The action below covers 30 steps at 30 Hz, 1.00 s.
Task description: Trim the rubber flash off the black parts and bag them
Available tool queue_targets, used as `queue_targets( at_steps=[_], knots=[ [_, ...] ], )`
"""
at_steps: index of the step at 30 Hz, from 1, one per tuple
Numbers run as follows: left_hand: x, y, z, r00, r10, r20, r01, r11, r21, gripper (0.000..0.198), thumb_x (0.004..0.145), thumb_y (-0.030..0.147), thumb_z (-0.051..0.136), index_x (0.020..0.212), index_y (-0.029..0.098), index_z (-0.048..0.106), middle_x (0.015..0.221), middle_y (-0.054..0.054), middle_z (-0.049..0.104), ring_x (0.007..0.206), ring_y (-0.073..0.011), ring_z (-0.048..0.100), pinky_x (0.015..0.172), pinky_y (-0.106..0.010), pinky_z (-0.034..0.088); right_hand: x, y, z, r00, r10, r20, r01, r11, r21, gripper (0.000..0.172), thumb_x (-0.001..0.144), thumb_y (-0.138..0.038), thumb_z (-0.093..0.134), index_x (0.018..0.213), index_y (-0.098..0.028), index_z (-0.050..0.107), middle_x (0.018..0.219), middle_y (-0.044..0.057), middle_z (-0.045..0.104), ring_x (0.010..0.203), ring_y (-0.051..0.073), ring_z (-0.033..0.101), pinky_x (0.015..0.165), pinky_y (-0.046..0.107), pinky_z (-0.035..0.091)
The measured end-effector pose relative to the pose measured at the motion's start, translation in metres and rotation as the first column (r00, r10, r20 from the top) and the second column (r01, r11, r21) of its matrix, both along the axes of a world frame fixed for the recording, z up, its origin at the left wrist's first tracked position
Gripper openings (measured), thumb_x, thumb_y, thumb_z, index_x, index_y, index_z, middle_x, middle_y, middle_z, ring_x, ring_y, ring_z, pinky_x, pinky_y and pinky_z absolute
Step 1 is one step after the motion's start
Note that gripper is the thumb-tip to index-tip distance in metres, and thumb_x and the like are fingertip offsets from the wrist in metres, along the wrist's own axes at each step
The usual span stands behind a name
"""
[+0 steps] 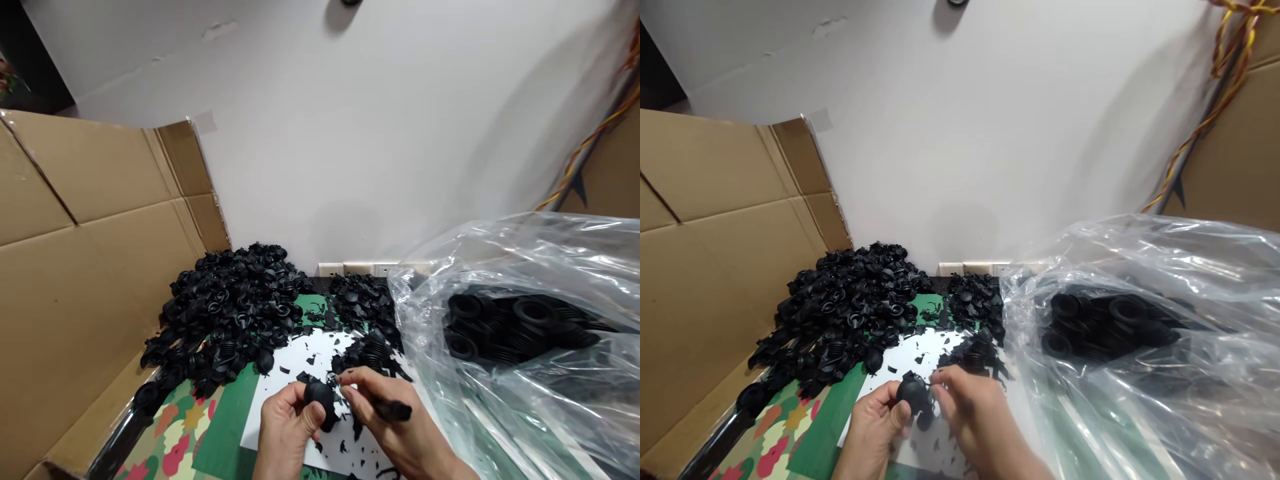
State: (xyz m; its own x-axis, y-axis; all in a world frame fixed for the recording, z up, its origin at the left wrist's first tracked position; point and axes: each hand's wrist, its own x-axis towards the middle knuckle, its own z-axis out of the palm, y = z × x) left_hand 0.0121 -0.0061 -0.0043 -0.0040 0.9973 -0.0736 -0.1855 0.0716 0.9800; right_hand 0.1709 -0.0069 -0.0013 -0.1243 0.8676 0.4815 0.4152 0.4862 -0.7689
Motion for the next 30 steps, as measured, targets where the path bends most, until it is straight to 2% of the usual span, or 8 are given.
queue_targets(
  at_steps=[3, 8, 13, 16, 19, 23, 26, 30],
  knots=[
    [0.0, 0.0, 0.0, 1.0, 0.018, -0.01, -0.018, 1.0, 0.011, 0.041, 0.046, 0.049, 0.083, 0.053, 0.012, 0.064, 0.042, 0.003, 0.05, 0.042, -0.0078, 0.037, 0.043, -0.019, 0.027, -0.002, -0.001, -0.009, 0.997, 0.025, 0.073, -0.037, 0.985, 0.171, 0.018, 0.088, -0.021, 0.046, 0.083, -0.019, 0.063, 0.066, 0.002, 0.069, 0.052, 0.013, 0.061, 0.05, 0.022, 0.044],
    [0.002, 0.0, -0.003, 0.999, 0.01, -0.035, -0.008, 0.998, 0.07, 0.038, 0.048, 0.048, 0.082, 0.052, 0.013, 0.066, 0.047, 0.002, 0.053, 0.047, -0.0103, 0.041, 0.046, -0.02, 0.031, -0.002, 0.0, -0.021, 0.969, -0.07, 0.236, -0.014, 0.942, 0.337, 0.012, 0.087, -0.014, 0.049, 0.086, -0.019, 0.061, 0.065, 0.001, 0.068, 0.054, 0.012, 0.06, 0.055, 0.024, 0.039],
    [0.001, 0.001, -0.006, 0.988, 0.007, -0.154, 0.029, 0.972, 0.234, 0.029, 0.055, 0.042, 0.081, 0.054, 0.015, 0.069, 0.057, 0.0, 0.055, 0.058, -0.0148, 0.047, 0.054, -0.023, 0.037, -0.01, 0.0, -0.017, 0.923, -0.168, 0.346, -0.008, 0.891, 0.454, 0.022, 0.085, -0.01, 0.042, 0.069, -0.018, 0.055, 0.05, -0.002, 0.056, 0.043, 0.011, 0.049, 0.048, 0.026, 0.029],
    [-0.003, 0.001, -0.008, 0.981, -0.053, -0.188, 0.104, 0.957, 0.271, 0.025, 0.061, 0.04, 0.078, 0.057, 0.016, 0.07, 0.061, -0.001, 0.056, 0.06, -0.016, 0.049, 0.056, -0.023, 0.038, -0.014, -0.001, -0.012, 0.921, -0.221, 0.322, 0.022, 0.853, 0.522, 0.027, 0.083, -0.007, 0.038, 0.062, -0.018, 0.049, 0.045, -0.003, 0.052, 0.038, 0.01, 0.045, 0.046, 0.026, 0.027],
    [-0.006, 0.002, -0.007, 0.981, -0.066, -0.184, 0.116, 0.954, 0.276, 0.025, 0.065, 0.04, 0.074, 0.059, 0.016, 0.07, 0.063, -0.002, 0.056, 0.062, -0.016, 0.049, 0.056, -0.024, 0.039, -0.012, -0.001, -0.012, 0.923, -0.273, 0.271, 0.111, 0.864, 0.491, 0.021, 0.079, -0.006, 0.041, 0.065, -0.019, 0.049, 0.046, -0.004, 0.052, 0.038, 0.009, 0.045, 0.046, 0.023, 0.03],
    [-0.004, 0.002, -0.006, 0.991, -0.025, -0.132, 0.056, 0.969, 0.239, 0.025, 0.065, 0.04, 0.075, 0.059, 0.016, 0.07, 0.063, -0.002, 0.056, 0.059, -0.0146, 0.049, 0.053, -0.022, 0.039, -0.002, -0.001, -0.016, 0.93, -0.277, 0.241, 0.186, 0.922, 0.34, 0.011, 0.082, -0.014, 0.048, 0.073, -0.019, 0.052, 0.05, -0.004, 0.055, 0.043, 0.011, 0.05, 0.046, 0.02, 0.034],
    [-0.004, 0.003, -0.008, 0.991, -0.016, -0.13, 0.046, 0.973, 0.228, 0.027, 0.064, 0.041, 0.075, 0.057, 0.016, 0.068, 0.062, -0.001, 0.055, 0.056, -0.0136, 0.048, 0.051, -0.022, 0.039, 0.0, -0.002, -0.016, 0.941, -0.255, 0.225, 0.191, 0.944, 0.268, 0.016, 0.086, -0.02, 0.046, 0.072, -0.02, 0.052, 0.051, -0.003, 0.057, 0.045, 0.012, 0.053, 0.047, 0.021, 0.035],
    [-0.011, 0.013, -0.01, 0.977, -0.039, -0.21, 0.092, 0.964, 0.248, 0.026, 0.065, 0.041, 0.072, 0.059, 0.016, 0.068, 0.063, -0.001, 0.056, 0.056, -0.0147, 0.049, 0.05, -0.023, 0.039, -0.004, -0.001, -0.021, 0.915, -0.262, 0.308, 0.142, 0.921, 0.362, 0.029, 0.089, -0.026, 0.047, 0.059, -0.022, 0.05, 0.048, -0.003, 0.055, 0.043, 0.011, 0.051, 0.046, 0.022, 0.032]
  ],
)
